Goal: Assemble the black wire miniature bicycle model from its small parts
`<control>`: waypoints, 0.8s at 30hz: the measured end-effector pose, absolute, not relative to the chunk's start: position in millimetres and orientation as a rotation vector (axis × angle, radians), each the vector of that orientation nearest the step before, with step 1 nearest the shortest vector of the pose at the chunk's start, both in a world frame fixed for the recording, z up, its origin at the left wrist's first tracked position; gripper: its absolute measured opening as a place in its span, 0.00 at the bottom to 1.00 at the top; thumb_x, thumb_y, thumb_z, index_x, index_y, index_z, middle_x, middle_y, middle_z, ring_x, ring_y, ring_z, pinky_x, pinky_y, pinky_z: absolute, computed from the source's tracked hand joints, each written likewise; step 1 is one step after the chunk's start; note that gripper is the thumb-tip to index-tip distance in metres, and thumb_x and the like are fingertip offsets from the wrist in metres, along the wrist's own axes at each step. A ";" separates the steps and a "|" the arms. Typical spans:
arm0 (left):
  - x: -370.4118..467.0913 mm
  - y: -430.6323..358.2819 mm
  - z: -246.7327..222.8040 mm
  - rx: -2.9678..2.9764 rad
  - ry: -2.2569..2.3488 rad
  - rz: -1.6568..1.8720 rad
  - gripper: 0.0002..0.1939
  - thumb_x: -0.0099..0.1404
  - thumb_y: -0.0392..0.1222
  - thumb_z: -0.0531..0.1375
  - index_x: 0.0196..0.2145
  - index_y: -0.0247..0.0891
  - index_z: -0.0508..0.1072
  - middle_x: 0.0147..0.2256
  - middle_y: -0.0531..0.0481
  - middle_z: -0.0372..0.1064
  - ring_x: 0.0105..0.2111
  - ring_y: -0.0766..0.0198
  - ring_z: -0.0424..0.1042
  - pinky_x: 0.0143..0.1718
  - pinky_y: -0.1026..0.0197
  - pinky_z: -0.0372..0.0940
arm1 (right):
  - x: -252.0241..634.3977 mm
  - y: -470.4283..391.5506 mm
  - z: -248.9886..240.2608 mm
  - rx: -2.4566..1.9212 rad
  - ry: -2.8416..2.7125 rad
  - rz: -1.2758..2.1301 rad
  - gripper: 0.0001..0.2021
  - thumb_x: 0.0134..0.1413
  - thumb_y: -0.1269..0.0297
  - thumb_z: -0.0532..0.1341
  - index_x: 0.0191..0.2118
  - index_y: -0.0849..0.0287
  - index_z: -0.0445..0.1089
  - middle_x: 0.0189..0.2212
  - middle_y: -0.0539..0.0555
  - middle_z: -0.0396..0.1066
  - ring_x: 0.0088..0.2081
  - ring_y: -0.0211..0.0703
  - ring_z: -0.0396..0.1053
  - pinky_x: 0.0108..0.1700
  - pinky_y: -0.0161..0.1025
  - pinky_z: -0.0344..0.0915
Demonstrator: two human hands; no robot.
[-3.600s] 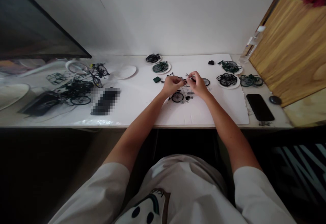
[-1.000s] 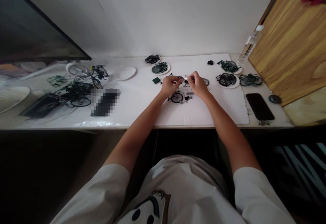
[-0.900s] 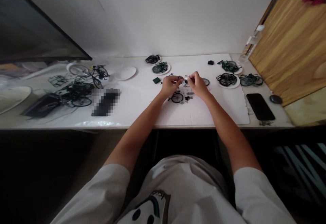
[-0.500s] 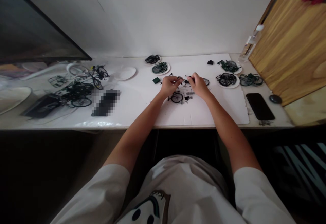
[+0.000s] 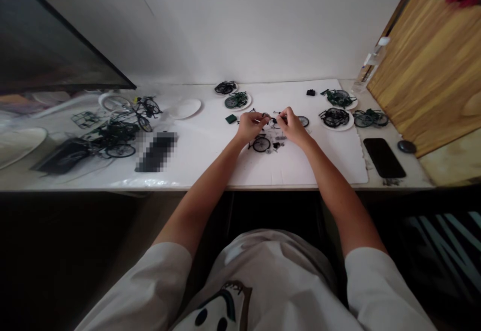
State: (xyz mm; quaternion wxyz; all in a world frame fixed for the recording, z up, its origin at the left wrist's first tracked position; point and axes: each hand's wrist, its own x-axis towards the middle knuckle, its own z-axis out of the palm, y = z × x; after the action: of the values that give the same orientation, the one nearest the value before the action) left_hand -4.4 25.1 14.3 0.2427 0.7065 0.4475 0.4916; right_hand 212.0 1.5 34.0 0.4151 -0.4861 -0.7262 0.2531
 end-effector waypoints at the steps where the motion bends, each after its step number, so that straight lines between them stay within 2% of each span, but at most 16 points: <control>1: -4.7 25.4 14.2 1.936 1.225 1.342 0.12 0.68 0.47 0.68 0.34 0.35 0.85 0.35 0.43 0.84 0.36 0.57 0.81 0.41 0.57 0.74 | 212.1 1.1 34.6 -1.221 -1.835 0.636 0.20 0.68 0.39 0.61 0.43 0.50 0.60 0.34 0.51 0.70 0.34 0.47 0.66 0.41 0.45 0.65; 9: -6.5 27.0 12.4 1.942 1.226 1.338 0.11 0.68 0.47 0.68 0.37 0.36 0.86 0.36 0.42 0.85 0.36 0.57 0.81 0.40 0.57 0.75 | 211.9 0.0 38.2 -1.248 -1.904 0.562 0.16 0.71 0.44 0.56 0.42 0.51 0.58 0.34 0.52 0.67 0.35 0.48 0.65 0.43 0.46 0.61; 15: -6.0 27.9 10.5 1.952 1.231 1.333 0.12 0.68 0.47 0.69 0.36 0.35 0.86 0.36 0.42 0.85 0.34 0.58 0.80 0.38 0.57 0.73 | 213.1 -2.8 40.6 -1.270 -1.931 0.536 0.19 0.72 0.41 0.54 0.38 0.51 0.56 0.28 0.49 0.62 0.32 0.45 0.61 0.39 0.44 0.56; 20: -5.8 25.1 13.2 1.953 1.222 1.315 0.11 0.68 0.46 0.69 0.36 0.35 0.86 0.36 0.42 0.85 0.35 0.56 0.81 0.39 0.57 0.74 | 212.3 -4.0 40.6 -1.244 -1.916 0.537 0.20 0.73 0.41 0.54 0.36 0.51 0.56 0.28 0.48 0.60 0.31 0.44 0.60 0.38 0.44 0.55; 24: -6.0 23.7 15.0 1.972 1.222 1.331 0.11 0.69 0.47 0.68 0.37 0.36 0.86 0.36 0.42 0.85 0.36 0.56 0.81 0.40 0.56 0.74 | 211.0 -2.3 38.1 -1.302 -1.853 0.609 0.17 0.72 0.43 0.57 0.40 0.51 0.57 0.29 0.48 0.61 0.33 0.46 0.61 0.40 0.44 0.57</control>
State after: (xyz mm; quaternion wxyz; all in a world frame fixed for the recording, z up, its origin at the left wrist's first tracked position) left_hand -6.0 23.7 15.0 0.2315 0.7172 0.4445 0.4841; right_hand 211.0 -2.3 38.1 0.3877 -0.5117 -0.7284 0.2393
